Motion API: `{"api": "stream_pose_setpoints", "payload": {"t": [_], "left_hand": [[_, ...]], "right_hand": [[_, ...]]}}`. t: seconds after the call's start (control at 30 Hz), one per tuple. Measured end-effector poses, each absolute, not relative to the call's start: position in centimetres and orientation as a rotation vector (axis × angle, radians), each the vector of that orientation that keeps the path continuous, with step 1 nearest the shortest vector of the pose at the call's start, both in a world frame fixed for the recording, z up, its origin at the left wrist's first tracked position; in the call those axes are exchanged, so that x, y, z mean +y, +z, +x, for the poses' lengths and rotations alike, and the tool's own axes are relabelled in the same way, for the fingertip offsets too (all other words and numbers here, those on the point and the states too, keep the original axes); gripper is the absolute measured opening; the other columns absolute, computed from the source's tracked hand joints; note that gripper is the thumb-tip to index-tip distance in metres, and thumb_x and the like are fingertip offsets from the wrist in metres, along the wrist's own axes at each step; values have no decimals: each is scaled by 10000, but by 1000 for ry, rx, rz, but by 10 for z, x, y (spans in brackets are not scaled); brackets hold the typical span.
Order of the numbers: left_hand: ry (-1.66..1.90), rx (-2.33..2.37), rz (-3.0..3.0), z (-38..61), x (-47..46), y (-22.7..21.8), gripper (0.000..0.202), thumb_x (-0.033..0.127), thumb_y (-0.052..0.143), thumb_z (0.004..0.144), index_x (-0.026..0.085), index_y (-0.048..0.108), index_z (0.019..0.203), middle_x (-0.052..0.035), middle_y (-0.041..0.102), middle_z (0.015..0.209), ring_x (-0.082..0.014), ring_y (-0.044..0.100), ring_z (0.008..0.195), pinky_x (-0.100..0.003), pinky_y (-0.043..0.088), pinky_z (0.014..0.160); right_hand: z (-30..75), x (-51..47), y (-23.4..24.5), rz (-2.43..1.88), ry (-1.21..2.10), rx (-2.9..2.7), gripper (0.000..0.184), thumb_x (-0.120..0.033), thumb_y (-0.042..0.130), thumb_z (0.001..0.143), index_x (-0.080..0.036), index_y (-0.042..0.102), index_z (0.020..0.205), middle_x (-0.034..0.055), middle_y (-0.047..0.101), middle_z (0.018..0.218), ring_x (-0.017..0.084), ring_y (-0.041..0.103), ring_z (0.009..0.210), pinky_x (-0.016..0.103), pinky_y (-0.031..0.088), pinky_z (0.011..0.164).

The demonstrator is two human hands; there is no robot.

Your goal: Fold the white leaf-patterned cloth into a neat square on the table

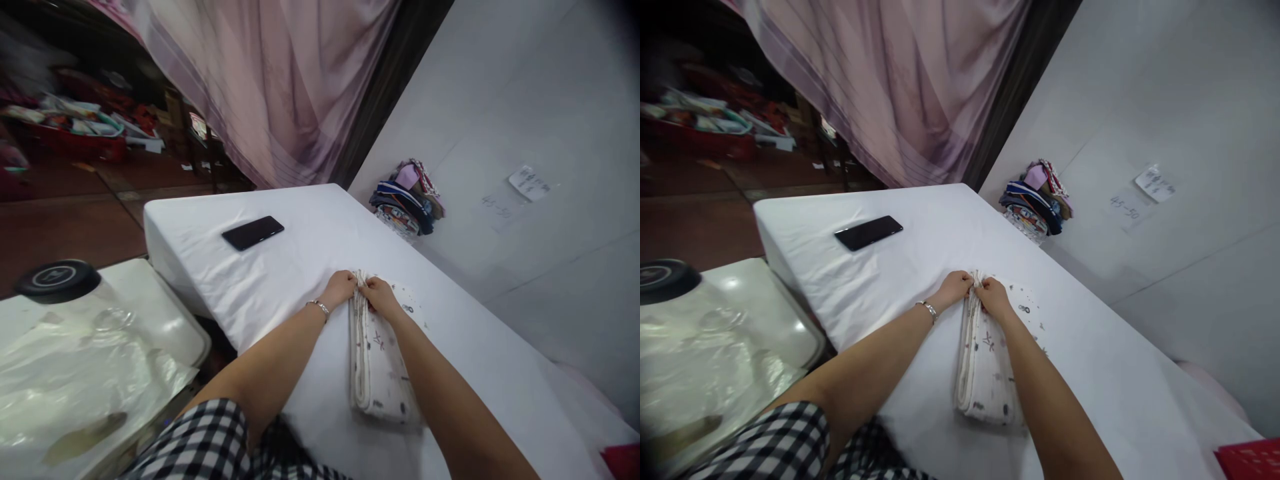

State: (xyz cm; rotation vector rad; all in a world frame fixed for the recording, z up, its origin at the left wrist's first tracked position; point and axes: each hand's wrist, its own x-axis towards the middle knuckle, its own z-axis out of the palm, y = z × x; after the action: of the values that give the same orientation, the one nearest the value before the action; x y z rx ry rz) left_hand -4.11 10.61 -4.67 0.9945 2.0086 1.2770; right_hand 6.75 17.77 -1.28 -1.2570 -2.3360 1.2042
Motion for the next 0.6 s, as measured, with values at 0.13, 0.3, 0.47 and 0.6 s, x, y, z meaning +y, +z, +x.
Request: {"api": "stream_pose_setpoints", "payload": {"t": [0.13, 0.3, 0.47, 0.6], "left_hand": [[1290, 2045, 1008, -41, 104, -45, 175, 174, 485, 711, 139, 640, 638, -28, 625, 585, -134, 585, 620, -216, 406, 613], [1313, 2079, 1034, -39, 103, -45, 169, 207, 518, 704, 149, 676, 700, -50, 674, 720, -151, 595, 726, -231, 407, 672], [1180, 2168, 1035, -35, 103, -42, 239, 330, 547, 721, 137, 686, 743, -80, 682, 788, -157, 594, 734, -229, 401, 646], [1114, 2205, 1077, -34, 103, -39, 194, 271, 542, 701, 149, 685, 747, -84, 679, 808, -161, 592, 749, -227, 389, 637]], "right_hand": [[76, 176, -13, -1218, 1361, -2226, 148, -318, 558, 662, -193, 498, 712, -82, 462, 445, 79, 426, 339, 191, 356, 330], [83, 175, -14, -1182, 1467, -2101, 207, -360, 571, 635, -191, 490, 725, -82, 470, 454, 73, 418, 348, 188, 352, 334], [84, 175, -15, -1161, 1497, -2052, 222, -366, 586, 614, -192, 494, 718, -80, 478, 451, 74, 410, 345, 195, 339, 333], [83, 174, -13, -1170, 1468, -2066, 210, -362, 578, 618, -195, 489, 710, -81, 469, 440, 77, 406, 343, 199, 332, 331]]}}
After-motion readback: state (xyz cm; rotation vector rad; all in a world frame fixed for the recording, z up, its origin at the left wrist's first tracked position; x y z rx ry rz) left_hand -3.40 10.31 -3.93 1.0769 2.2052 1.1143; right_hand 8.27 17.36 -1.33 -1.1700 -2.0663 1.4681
